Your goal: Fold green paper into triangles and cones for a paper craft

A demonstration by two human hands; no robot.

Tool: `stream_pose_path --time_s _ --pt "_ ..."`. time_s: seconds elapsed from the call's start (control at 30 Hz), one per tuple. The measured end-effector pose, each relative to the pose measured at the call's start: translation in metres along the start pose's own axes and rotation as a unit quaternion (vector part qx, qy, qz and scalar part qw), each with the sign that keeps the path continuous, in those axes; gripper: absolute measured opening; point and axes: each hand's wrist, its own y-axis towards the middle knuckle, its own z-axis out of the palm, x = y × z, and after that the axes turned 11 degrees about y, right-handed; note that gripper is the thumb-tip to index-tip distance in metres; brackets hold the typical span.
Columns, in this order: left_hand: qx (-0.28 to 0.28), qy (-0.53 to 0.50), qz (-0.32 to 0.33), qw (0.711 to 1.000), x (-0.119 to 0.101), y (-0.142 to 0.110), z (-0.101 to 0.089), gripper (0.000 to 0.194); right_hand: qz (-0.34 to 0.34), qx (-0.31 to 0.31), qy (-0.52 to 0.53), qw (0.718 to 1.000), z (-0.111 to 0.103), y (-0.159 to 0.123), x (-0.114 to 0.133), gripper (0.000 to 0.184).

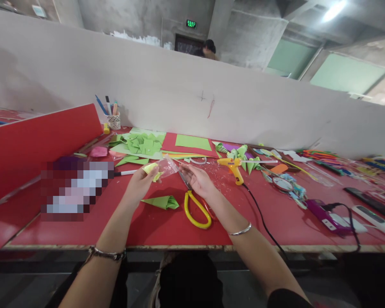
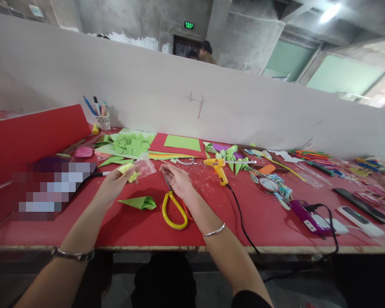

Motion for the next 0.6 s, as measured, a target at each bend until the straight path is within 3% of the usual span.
stream_pose_path --time_s 0.1,0.27,0.37,0.5,0.6 --pt "-0.001 0.001 -0.001 1.0 0.001 0.0 0.0 0.049 0.005 -0.002 0.012 1.0 -0.001 0.002 0.0 0.016" --pt "-0.007 0.014 -0.002 1.0 0.002 0.001 0.0 0.046 -0.009 0.008 0.006 1.0 0.0 0.001 0.0 0.008" --pt "-0.01 0.037 0.004 0.999 0.003 0.001 -0.001 0.043 0.004 0.035 0.004 0.999 0.003 -0.003 0.002 0.016" --pt "-0.026 0.174 -0.002 0.984 0.007 0.003 -0.006 0.038 0.064 0.121 0.002 0.991 0.009 -0.01 0.004 0.029" --pt "-0.062 0.33 -0.007 0.942 0.013 0.005 -0.013 0.041 0.101 0.16 -0.008 0.982 0.012 -0.014 0.004 0.032"
